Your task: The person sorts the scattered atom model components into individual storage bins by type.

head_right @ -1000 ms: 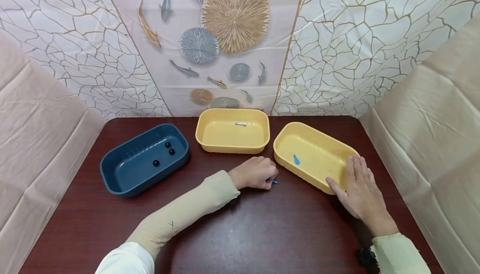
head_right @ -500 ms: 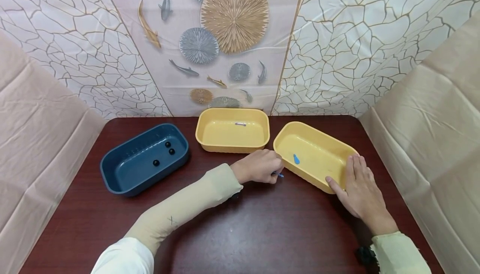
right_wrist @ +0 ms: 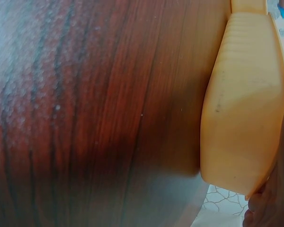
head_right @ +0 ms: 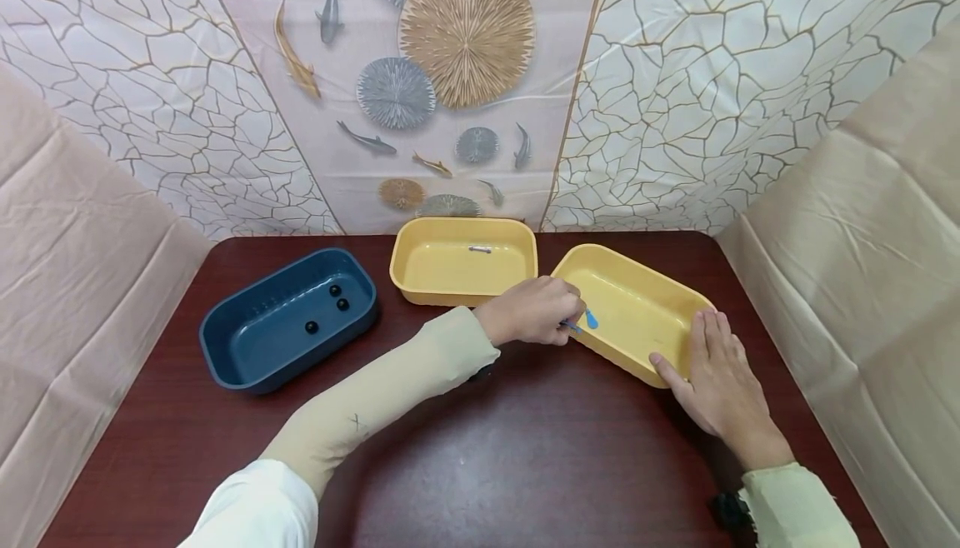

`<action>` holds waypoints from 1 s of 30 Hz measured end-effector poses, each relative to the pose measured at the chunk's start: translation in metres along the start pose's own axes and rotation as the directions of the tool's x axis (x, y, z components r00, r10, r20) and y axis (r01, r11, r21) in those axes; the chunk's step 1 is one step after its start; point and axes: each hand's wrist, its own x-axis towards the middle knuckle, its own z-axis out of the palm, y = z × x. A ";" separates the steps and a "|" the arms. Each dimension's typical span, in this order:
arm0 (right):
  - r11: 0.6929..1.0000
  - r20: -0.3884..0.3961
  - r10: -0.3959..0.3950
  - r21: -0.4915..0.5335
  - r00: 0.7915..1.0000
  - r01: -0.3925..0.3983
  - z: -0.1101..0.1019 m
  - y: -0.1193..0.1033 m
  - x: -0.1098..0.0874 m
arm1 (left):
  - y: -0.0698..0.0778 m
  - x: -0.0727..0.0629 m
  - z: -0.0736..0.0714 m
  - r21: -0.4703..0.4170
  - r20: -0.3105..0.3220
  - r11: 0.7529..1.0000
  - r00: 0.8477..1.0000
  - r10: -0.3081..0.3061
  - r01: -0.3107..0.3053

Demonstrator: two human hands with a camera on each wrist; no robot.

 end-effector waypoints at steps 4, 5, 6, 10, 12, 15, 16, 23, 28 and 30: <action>1.000 -0.004 0.003 -0.001 1.000 -0.003 0.000 0.001 -0.001 | -0.004 0.011 -0.006 0.006 0.016 1.000 1.000 -0.016 0.015; 1.000 -0.004 0.004 -0.001 1.000 -0.004 0.000 0.001 -0.001 | -0.005 0.013 -0.007 0.007 0.022 1.000 1.000 -0.020 0.020; 1.000 -0.005 0.003 0.000 1.000 -0.003 0.000 0.000 -0.001 | -0.007 0.015 -0.008 0.009 0.026 1.000 0.999 -0.022 0.022; 1.000 -0.001 0.005 -0.003 1.000 -0.005 0.000 0.000 -0.001 | -0.012 0.022 -0.010 0.008 0.033 1.000 0.999 -0.027 0.027; 1.000 0.000 0.008 -0.011 1.000 -0.008 -0.001 0.000 0.000 | -0.014 0.027 -0.010 0.002 0.031 1.000 0.999 -0.029 0.029; 1.000 0.000 0.011 -0.016 1.000 -0.011 -0.001 0.001 0.000 | -0.016 0.036 -0.007 -0.013 0.038 0.999 0.998 -0.042 0.043; 1.000 -0.001 0.011 -0.015 1.000 -0.011 -0.001 0.001 0.000 | -0.016 0.039 -0.006 -0.028 0.045 0.998 0.998 -0.046 0.047; 1.000 0.002 0.011 -0.006 1.000 -0.011 -0.001 0.000 -0.001 | -0.013 0.057 0.003 -0.030 0.067 0.999 0.998 -0.017 0.019; 1.000 0.000 0.013 -0.017 1.000 -0.013 0.000 0.000 0.000 | -0.008 0.065 0.006 -0.023 0.079 1.000 0.997 -0.006 0.008; 1.000 0.000 0.014 -0.016 1.000 -0.014 0.000 -0.001 0.000 | -0.006 0.067 0.007 -0.030 0.087 0.999 0.996 -0.014 0.017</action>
